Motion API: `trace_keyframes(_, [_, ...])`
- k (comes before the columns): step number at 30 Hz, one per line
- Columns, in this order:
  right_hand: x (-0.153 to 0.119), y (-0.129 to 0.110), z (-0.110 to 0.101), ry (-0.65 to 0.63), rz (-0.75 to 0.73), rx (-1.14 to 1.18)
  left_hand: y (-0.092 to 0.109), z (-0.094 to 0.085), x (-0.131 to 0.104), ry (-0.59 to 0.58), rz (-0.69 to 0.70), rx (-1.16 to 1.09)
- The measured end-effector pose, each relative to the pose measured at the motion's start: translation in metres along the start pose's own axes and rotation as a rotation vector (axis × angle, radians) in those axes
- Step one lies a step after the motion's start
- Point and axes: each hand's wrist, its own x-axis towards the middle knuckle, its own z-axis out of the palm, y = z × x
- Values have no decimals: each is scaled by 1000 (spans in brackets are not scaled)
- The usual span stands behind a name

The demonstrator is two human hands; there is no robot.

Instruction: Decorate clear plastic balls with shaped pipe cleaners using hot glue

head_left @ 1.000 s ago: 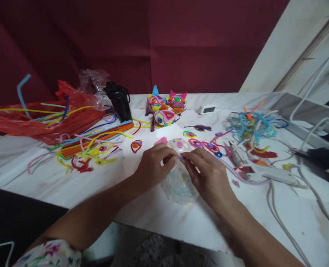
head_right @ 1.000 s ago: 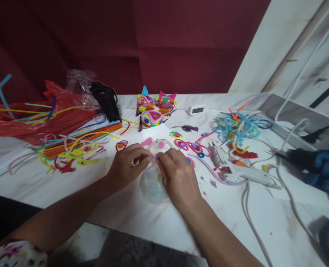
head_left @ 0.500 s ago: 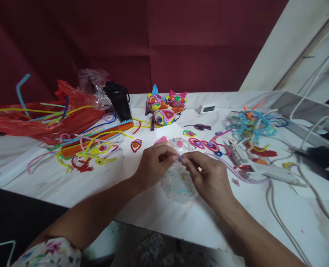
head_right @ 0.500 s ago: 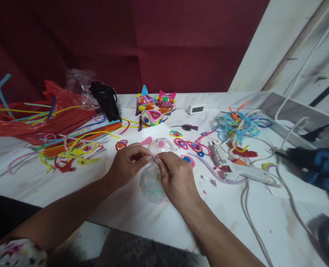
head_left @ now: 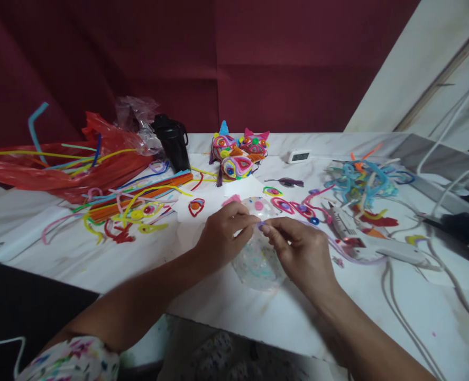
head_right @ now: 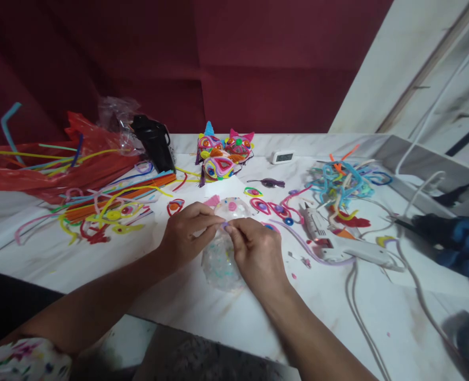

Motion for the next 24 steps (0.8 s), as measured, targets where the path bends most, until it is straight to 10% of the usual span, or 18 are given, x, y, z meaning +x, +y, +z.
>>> trace_keyframes(5, [-1, 4, 3, 41, -160, -117, -4, 2, -6, -32, 139, 189])
trace_keyframes(10, [-3, 3, 3, 70, -190, -107, 0, 2, -4, -20, 0, 109])
trace_keyframes(24, [-4, -2, 3, 28, 303, 359, 8, 3, 4, -33, -577, -614])
